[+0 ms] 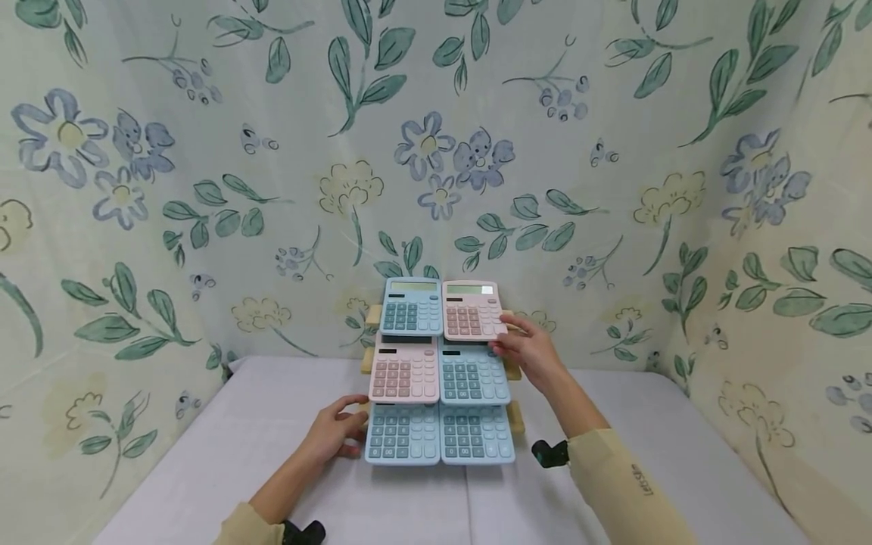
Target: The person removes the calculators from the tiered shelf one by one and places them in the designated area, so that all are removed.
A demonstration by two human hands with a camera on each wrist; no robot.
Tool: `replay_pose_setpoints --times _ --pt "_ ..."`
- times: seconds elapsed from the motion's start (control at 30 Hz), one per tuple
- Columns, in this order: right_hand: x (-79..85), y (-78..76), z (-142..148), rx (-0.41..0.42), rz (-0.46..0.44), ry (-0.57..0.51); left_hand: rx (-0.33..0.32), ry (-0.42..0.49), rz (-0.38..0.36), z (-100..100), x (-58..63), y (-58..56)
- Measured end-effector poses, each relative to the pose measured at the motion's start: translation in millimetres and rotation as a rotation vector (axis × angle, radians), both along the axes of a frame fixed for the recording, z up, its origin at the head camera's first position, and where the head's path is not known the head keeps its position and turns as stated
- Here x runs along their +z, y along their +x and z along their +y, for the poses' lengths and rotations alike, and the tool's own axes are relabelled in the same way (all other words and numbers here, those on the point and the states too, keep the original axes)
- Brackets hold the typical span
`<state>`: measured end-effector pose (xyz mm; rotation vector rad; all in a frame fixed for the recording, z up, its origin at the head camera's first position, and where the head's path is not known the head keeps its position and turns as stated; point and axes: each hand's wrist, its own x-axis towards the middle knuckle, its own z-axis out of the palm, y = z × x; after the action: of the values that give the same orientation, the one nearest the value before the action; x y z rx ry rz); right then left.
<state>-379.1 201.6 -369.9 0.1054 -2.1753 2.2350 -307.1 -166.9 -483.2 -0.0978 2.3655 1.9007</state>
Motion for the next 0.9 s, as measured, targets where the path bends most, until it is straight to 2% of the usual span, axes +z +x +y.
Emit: replay_pose_setpoints --times 0.57,0.9 --pt "2.6 -0.3 -2.5 -0.049 -0.036 -0.014 -0.012 0.005 0.001 -0.4 -1.7 -3.1" --pt "2.6 1.4 -0.7 -0.046 -0.010 -0.008 -0.010 0.004 -0.004 -0.4 1.6 -1.2"
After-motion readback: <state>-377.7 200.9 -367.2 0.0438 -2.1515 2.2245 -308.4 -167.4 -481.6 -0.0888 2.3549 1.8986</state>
